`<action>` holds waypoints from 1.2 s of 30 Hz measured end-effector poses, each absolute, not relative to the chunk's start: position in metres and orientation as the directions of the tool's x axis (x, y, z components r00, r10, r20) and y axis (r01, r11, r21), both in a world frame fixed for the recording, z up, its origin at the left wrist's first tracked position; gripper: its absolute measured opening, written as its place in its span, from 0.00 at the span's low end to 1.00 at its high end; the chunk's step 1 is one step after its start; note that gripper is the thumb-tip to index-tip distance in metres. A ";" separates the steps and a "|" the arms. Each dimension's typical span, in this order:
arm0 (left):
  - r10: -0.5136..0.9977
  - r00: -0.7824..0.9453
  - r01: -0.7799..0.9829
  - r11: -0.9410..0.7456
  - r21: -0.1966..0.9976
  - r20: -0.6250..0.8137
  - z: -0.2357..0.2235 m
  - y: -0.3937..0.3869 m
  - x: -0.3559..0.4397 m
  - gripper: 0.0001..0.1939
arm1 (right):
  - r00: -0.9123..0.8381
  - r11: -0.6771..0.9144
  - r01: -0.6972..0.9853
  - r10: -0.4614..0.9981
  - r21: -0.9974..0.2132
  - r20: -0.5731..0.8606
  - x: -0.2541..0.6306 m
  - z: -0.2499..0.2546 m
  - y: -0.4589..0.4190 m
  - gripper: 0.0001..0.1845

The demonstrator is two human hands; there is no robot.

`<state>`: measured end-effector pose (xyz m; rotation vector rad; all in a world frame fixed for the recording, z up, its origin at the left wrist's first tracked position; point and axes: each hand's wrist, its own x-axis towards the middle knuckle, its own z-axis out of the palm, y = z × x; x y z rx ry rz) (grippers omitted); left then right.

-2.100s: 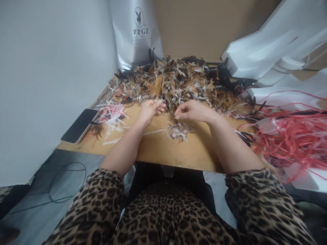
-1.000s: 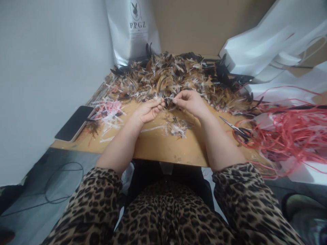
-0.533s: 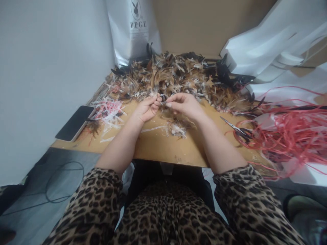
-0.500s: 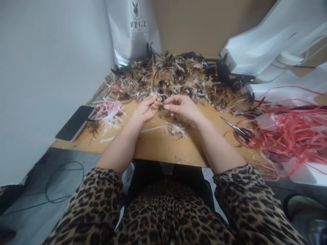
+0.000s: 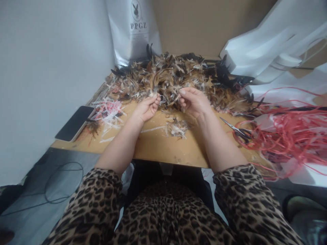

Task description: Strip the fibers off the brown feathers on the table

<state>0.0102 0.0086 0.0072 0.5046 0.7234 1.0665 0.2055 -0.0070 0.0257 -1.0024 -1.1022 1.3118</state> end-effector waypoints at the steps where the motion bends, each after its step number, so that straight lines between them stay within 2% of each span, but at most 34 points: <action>1: 0.910 0.291 -0.601 0.414 0.684 -0.295 0.007 0.009 0.011 0.08 | -0.008 0.055 -0.214 0.998 -0.975 0.058 0.208 0.027 -0.005 0.17; 6: 0.922 0.266 -0.543 0.385 0.746 -0.282 0.001 0.010 0.016 0.06 | 0.055 0.103 -0.197 0.994 -0.975 0.094 0.212 0.025 0.001 0.17; 12: 0.929 0.319 -0.495 0.333 0.802 -0.189 -0.012 0.008 0.025 0.02 | 0.058 0.058 -0.359 0.998 -0.932 0.040 0.177 0.003 -0.003 0.19; 17: 0.938 0.308 -0.503 0.302 0.810 -0.159 -0.013 0.007 0.027 0.06 | 0.137 0.051 -0.196 0.990 -0.979 0.024 0.156 -0.012 -0.011 0.17; 22: 0.948 0.269 -0.473 0.282 0.835 -0.168 -0.011 0.007 0.026 0.05 | 0.076 0.072 -0.001 0.995 -0.997 0.071 0.162 -0.012 -0.011 0.16; 27: 0.955 0.254 -0.462 0.257 0.849 -0.151 -0.014 0.008 0.026 0.06 | 0.062 0.109 0.051 0.992 -0.993 0.112 0.166 -0.011 -0.010 0.18; 30: 0.960 0.242 -0.455 0.240 0.858 -0.140 -0.016 0.008 0.027 0.07 | 0.091 0.101 -0.007 0.991 -0.995 0.100 0.161 -0.013 -0.010 0.19; 36: 0.968 0.218 -0.446 0.213 0.869 -0.125 -0.016 0.007 0.029 0.08 | 0.122 0.047 -0.250 0.992 -0.967 0.016 0.152 -0.018 -0.012 0.19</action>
